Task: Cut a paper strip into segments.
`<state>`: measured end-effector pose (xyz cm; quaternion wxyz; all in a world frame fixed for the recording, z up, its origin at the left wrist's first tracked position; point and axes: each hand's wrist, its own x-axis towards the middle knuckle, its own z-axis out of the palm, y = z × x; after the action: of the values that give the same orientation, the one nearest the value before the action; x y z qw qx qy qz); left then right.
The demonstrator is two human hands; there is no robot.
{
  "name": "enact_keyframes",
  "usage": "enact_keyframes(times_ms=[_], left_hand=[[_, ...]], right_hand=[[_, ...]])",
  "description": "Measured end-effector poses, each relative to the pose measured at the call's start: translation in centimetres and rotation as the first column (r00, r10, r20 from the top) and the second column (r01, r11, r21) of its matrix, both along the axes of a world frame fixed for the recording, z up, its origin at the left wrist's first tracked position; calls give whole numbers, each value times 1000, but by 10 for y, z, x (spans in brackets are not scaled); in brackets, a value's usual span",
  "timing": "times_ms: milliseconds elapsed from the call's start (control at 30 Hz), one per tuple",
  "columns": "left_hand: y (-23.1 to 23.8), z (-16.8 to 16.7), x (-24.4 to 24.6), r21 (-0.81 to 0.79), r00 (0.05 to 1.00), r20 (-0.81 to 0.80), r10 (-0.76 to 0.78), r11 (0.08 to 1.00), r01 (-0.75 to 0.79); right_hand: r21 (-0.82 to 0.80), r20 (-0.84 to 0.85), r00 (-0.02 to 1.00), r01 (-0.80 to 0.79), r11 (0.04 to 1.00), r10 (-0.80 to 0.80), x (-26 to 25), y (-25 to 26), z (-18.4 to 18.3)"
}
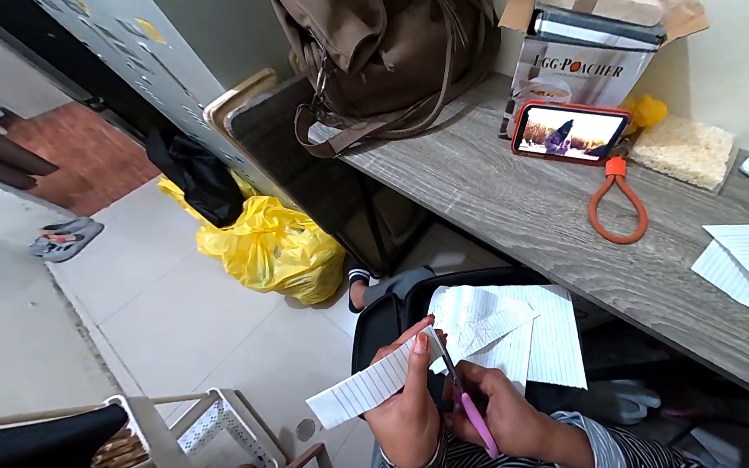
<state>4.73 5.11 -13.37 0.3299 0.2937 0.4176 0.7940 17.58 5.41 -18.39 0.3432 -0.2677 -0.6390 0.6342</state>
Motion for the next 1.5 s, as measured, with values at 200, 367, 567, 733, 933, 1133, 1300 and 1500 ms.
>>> enact_keyframes(times_ms=[200, 367, 567, 733, 933, 1133, 1300, 1500], left_hand=[[1, -1, -1, -2, 1000, 10, 9, 1000, -9], [1, 0, 0, -8, 1000, 19, 7, 1000, -7], [2, -1, 1, -5, 1000, 14, 3, 1000, -3], [3, 1, 0, -12, 1000, 18, 19, 1000, -19], [1, 0, 1, -12, 1000, 9, 2, 1000, -2], [3, -1, 1, -2, 1000, 8, 1, 1000, -1], [3, 0, 0, -6, 1000, 20, 11, 1000, -11], [2, -2, 1, -7, 1000, 15, -3, 1000, 3]], right_hand=[[10, -27, 999, 33, 999, -33, 0, 0, -1], [-3, -13, 1000, 17, 1000, -17, 0, 0, 0], [-2, -5, 1000, -1, 1000, 1, 0, 1, 0], [0, -22, 999, 34, 999, -34, -1, 1, 1], [-1, 20, 1000, -16, 1000, 16, -1, 1, 2], [37, -21, 999, 30, 999, -29, -2, 1, -1], [27, -22, 999, 34, 999, -33, -1, 1, -1], [7, 13, 1000, -9, 1000, 9, -1, 1, 0]])
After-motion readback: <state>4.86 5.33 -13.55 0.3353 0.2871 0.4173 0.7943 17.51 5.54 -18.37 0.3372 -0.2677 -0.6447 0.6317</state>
